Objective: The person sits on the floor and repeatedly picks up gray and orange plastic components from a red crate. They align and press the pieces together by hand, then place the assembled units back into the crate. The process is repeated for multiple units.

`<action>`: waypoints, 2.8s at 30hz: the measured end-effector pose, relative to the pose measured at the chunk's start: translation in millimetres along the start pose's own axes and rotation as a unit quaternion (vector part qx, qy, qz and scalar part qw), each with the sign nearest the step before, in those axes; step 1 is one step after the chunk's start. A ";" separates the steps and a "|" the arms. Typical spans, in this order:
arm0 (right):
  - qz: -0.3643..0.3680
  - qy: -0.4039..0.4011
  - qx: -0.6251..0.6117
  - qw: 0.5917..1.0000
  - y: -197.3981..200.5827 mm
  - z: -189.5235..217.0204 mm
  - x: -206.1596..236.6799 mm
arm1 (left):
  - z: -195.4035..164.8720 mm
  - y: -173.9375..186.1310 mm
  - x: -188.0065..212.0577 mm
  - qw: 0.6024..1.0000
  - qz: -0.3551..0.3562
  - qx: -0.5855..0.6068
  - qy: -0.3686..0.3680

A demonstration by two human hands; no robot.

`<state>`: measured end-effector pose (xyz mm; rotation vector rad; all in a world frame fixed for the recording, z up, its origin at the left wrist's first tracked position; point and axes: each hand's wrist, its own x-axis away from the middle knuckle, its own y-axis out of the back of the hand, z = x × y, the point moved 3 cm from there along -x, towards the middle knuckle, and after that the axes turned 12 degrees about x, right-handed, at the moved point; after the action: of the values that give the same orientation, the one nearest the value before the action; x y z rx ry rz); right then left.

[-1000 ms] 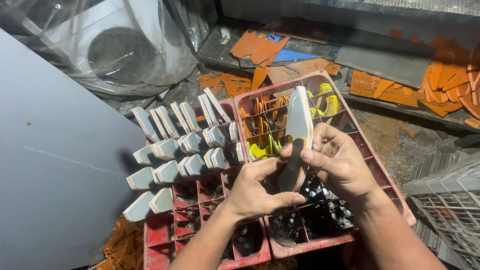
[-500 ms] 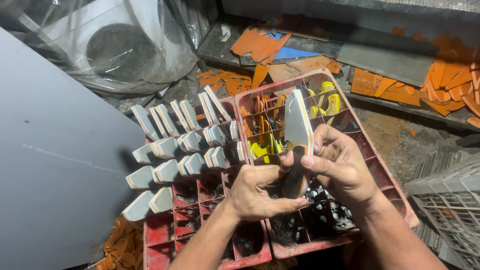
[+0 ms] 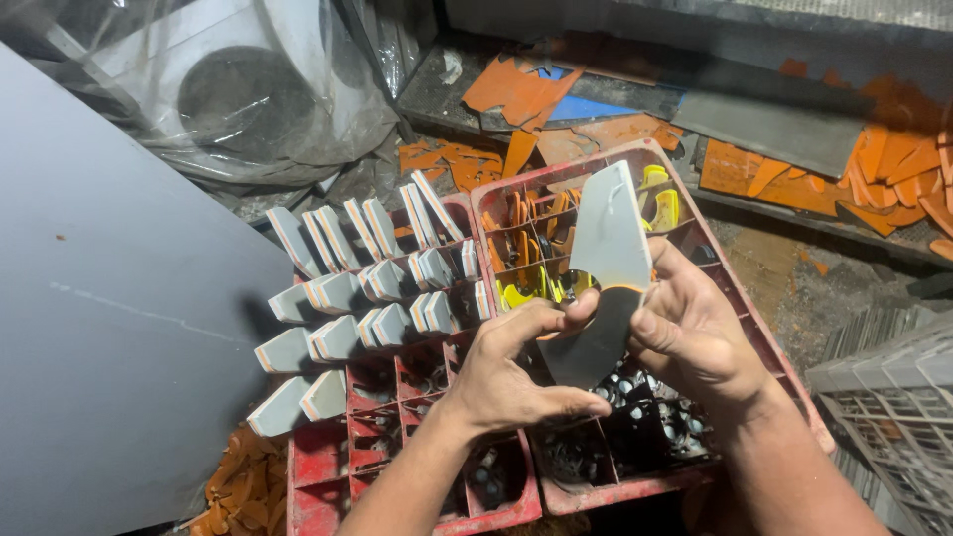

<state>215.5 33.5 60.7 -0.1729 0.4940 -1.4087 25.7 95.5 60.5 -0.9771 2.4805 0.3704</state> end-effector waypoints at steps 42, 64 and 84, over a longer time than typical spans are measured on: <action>-0.309 -0.032 0.223 0.924 52.7 19.0 -1.5 | 15.1 -13.1 1.0 0.897 0.037 -0.440 -0.015; -0.199 -0.109 0.353 0.908 53.2 -2.8 -9.8 | 35.4 -27.4 -17.5 0.890 0.094 -0.445 -0.031; -0.152 -0.213 0.280 0.924 31.9 -23.1 -6.2 | 49.0 -9.8 0.7 0.970 -0.156 0.156 0.101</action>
<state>233.8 48.9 28.8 -0.0876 -0.3175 -1.7024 47.1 107.7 16.9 -1.2901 2.4022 -0.2250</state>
